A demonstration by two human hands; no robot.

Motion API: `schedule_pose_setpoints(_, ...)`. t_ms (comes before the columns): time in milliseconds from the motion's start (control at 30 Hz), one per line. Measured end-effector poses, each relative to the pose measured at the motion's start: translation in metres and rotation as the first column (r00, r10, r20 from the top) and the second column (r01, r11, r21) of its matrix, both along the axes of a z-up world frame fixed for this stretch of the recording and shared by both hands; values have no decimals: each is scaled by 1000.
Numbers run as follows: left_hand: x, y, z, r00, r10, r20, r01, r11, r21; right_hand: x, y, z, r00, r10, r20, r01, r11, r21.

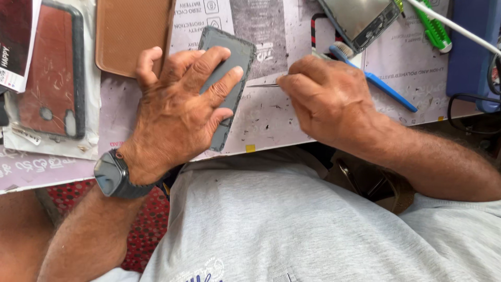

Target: The person uses a small metal tool to scrape adhesive residue from the back of a grey phone case. They then use a blue toothbrush to scrub the surface and remove remaining debris. Finally, the person peels off a protective film from the case and inspects the cleaned surface.

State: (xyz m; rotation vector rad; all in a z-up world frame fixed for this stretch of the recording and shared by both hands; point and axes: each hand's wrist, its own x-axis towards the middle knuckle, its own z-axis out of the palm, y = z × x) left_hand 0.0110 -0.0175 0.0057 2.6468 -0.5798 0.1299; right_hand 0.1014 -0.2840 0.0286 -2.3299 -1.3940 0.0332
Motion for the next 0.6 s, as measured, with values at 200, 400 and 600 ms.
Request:
schedule_pose_setpoints(200, 2, 1, -2, 1000, 6, -17, -6, 1000, -8, -2, 6, -21, 985, 14, 170, 9, 991, -134)
schedule_pose_setpoints(400, 1, 2, -4, 1000, 4, -19, -4, 1000, 0, -11, 1, -27, 983, 37, 181, -32, 999, -32)
schedule_pose_setpoints(600, 0, 2, -4, 1000, -7, -8, 7, 1000, -19, -7, 11, -18, 971, 31, 235, 4, 989, -146)
